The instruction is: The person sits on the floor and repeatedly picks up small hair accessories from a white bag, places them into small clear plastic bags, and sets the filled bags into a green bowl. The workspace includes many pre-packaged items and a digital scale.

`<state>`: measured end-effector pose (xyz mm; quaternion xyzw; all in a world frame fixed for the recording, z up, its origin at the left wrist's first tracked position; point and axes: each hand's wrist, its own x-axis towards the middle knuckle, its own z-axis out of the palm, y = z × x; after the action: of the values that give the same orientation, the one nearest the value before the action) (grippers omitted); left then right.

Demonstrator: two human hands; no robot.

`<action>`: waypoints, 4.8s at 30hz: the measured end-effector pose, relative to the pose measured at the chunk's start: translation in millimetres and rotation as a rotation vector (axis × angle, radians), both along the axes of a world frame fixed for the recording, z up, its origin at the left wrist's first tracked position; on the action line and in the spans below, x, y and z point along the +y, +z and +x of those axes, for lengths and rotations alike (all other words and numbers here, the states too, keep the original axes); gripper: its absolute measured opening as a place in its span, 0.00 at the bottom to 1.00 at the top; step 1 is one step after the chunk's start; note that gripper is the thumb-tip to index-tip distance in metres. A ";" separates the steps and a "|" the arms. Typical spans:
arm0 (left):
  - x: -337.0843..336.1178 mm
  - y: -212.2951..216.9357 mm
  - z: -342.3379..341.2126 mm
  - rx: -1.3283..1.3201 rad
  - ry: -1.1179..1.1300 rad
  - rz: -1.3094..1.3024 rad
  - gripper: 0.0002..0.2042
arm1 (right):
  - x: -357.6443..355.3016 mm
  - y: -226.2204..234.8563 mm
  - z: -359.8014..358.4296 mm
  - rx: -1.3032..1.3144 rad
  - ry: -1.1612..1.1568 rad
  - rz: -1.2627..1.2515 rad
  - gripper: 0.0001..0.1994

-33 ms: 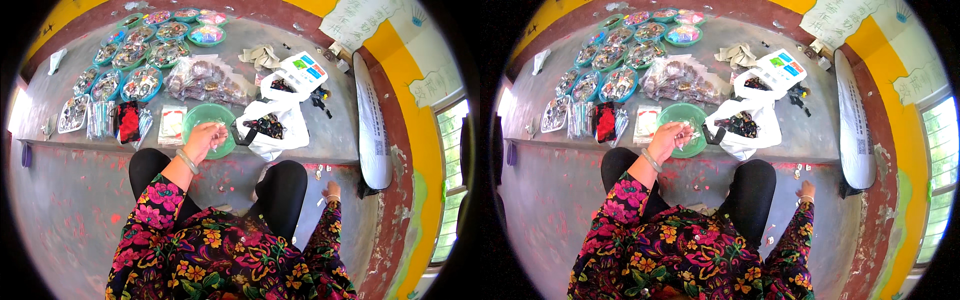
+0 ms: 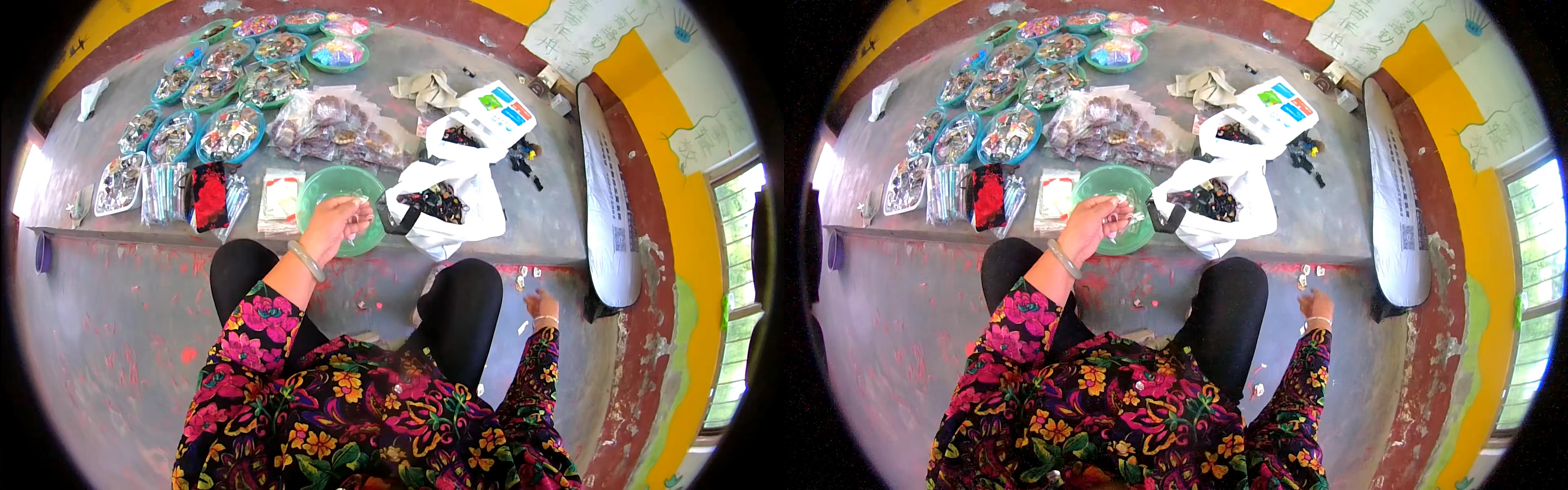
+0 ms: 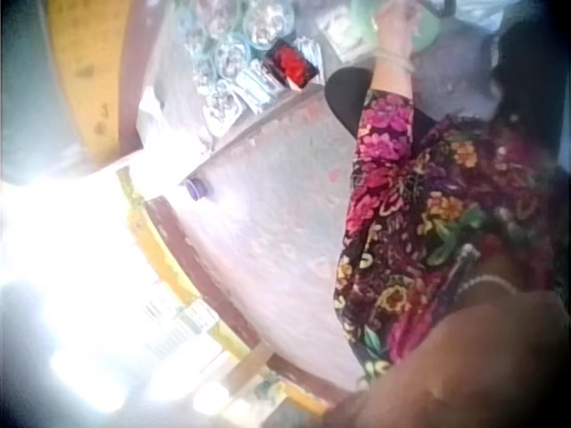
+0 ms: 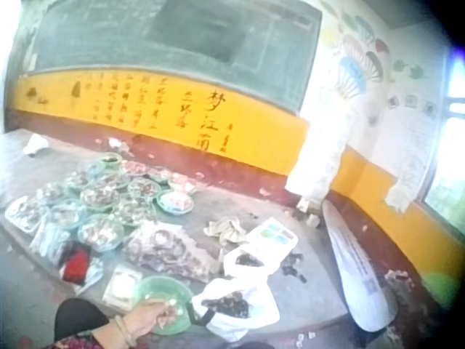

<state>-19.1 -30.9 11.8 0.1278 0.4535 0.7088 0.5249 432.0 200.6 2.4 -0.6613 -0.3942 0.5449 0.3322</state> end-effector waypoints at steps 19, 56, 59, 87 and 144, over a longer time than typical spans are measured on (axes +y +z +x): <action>-1.3 4.1 -3.4 -0.069 0.028 -0.008 0.11 | -51.5 112.5 -205.3 1.190 0.825 0.204 0.23; 9.6 2.7 27.8 -0.096 -0.111 0.137 0.09 | -117.3 26.3 -302.9 0.302 0.764 0.207 0.05; 8.9 11.7 26.9 -0.054 -0.147 0.067 0.09 | -113.1 28.7 -300.5 0.360 0.752 0.223 0.04; 4.4 8.0 16.3 -0.198 -0.208 0.060 0.07 | -112.0 40.2 -291.8 0.252 1.088 0.589 0.11; 7.4 14.8 22.3 0.304 -0.201 -0.012 0.09 | -115.8 25.5 -293.8 0.293 0.897 0.321 0.06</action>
<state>3.2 -23.5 26.6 0.2751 0.5169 0.6225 0.5192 138.2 84.8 27.9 -0.2835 -0.6680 0.6537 0.2148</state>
